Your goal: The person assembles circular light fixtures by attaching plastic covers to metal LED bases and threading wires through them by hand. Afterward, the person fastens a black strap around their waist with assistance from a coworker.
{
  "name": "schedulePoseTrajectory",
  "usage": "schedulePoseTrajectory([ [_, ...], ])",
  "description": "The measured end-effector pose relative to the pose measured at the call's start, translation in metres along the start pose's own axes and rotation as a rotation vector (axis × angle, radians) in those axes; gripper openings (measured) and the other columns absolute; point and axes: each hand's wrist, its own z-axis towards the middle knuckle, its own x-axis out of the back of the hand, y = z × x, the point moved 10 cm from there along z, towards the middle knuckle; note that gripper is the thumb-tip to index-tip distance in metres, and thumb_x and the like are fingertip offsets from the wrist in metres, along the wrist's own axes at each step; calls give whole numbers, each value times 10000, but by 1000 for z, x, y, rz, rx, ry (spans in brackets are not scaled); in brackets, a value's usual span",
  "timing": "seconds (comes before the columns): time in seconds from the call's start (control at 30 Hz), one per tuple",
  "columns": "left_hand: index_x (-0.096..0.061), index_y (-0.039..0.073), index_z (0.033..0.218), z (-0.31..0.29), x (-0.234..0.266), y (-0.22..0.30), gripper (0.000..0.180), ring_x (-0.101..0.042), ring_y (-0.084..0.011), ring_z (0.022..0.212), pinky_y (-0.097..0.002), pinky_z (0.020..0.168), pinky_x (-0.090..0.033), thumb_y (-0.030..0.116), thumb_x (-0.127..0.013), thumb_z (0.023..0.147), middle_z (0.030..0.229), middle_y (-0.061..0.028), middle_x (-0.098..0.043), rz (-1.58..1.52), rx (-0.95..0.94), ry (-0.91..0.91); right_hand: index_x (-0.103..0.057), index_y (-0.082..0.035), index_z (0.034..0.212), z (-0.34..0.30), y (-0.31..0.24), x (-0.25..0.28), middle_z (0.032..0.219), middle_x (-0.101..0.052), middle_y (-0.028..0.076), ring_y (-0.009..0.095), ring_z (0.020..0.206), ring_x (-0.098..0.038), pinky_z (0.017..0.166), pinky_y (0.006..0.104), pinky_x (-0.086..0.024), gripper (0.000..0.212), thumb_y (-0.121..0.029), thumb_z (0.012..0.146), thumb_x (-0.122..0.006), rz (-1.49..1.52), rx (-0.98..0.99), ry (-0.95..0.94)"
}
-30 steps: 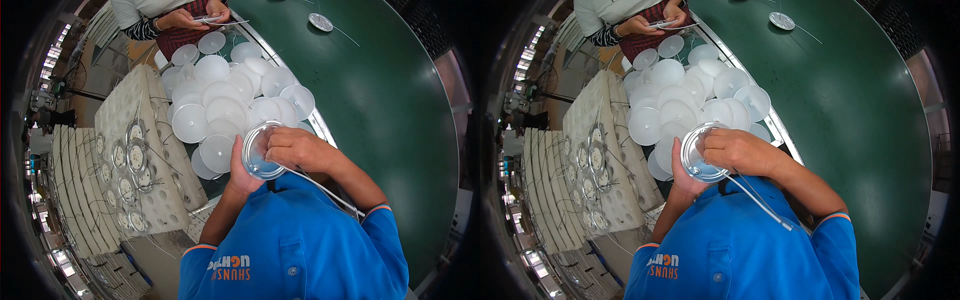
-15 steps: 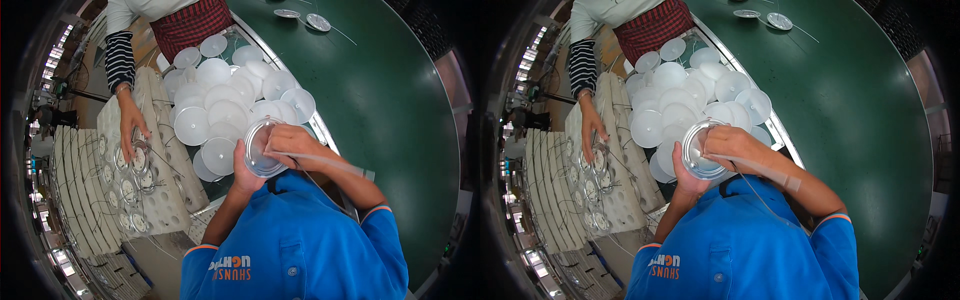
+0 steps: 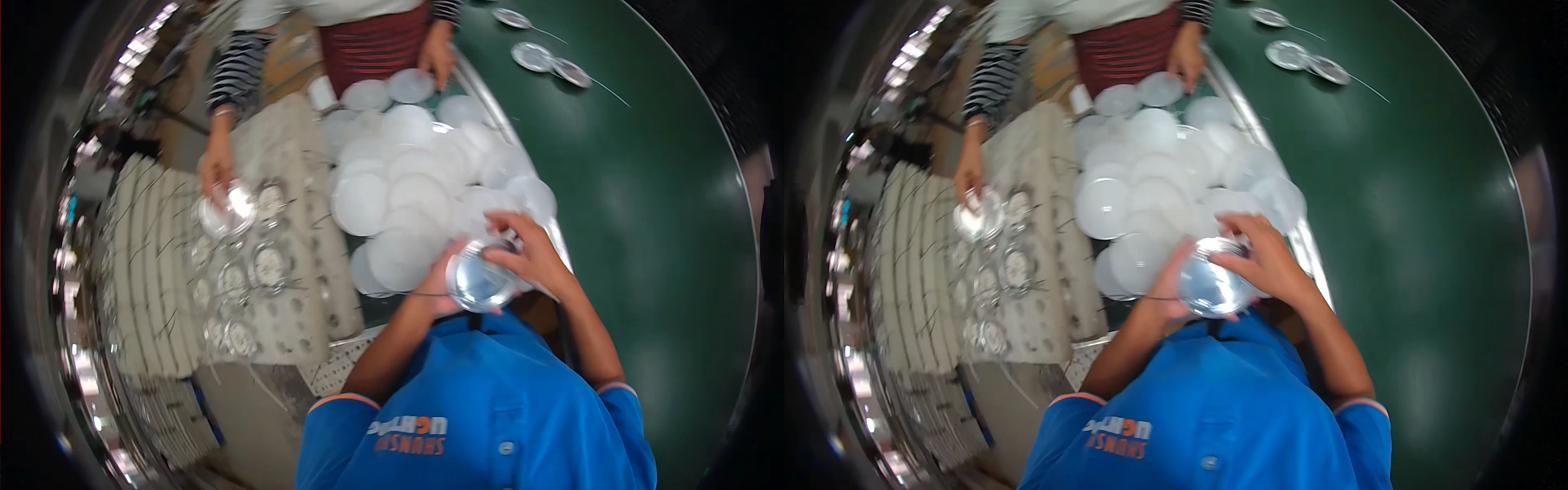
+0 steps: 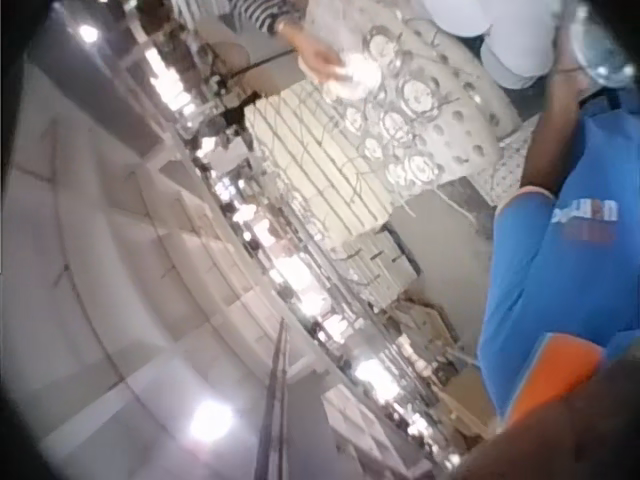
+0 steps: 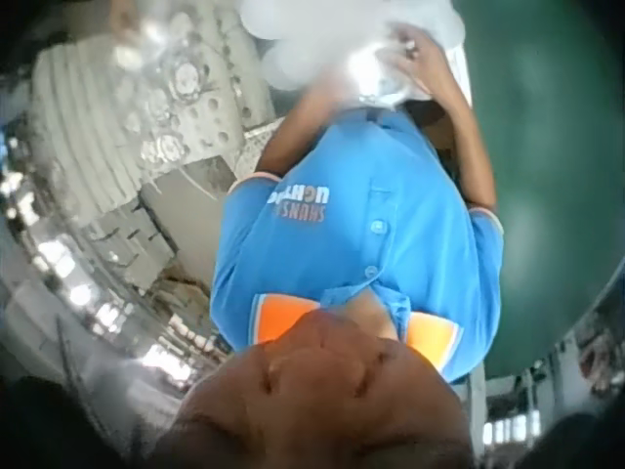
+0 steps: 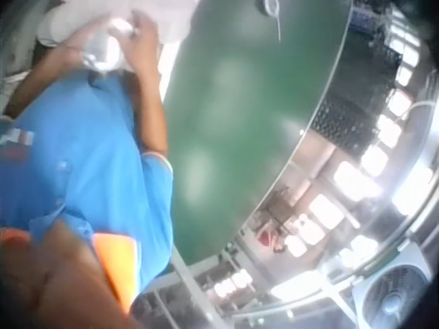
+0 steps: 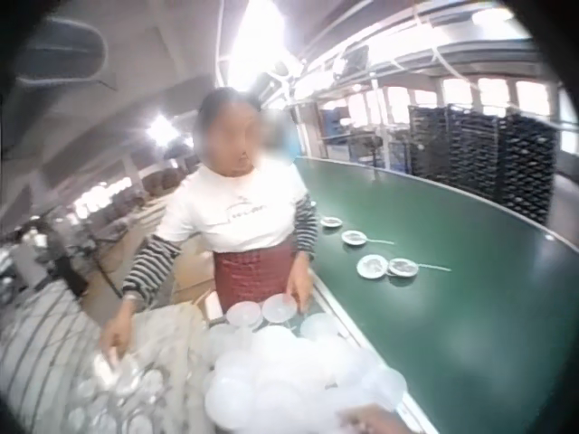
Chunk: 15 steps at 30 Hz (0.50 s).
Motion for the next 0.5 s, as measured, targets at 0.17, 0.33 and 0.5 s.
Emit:
schedulePoseTrajectory([
  [0.17,-430,98,1241,13,17,-13,671,-612,-266,908,-476,649,-531,629,-301,851,1064,-127,-585,219,-19,111,-607,19,824,-21,60,-9,751,-580,66,118,680,-531,606,247,-426,101,-62,765,-617,179,-242,79],
  [0.33,-416,14,1236,8,37,9,379,-536,-145,995,-308,838,-456,272,-336,969,1130,-80,-527,280,-635,317,-574,5,975,-35,121,12,652,-519,-31,13,552,-432,480,165,-345,196,-162,906,-500,507,-307,368],
  [0.5,-549,-22,1058,-20,23,49,299,-534,-108,887,-236,788,-422,194,-370,953,946,-75,-599,836,-950,782,-530,-25,1110,-50,115,-8,628,-461,-63,5,462,-358,399,156,-271,257,-187,937,-430,559,-369,361],
])
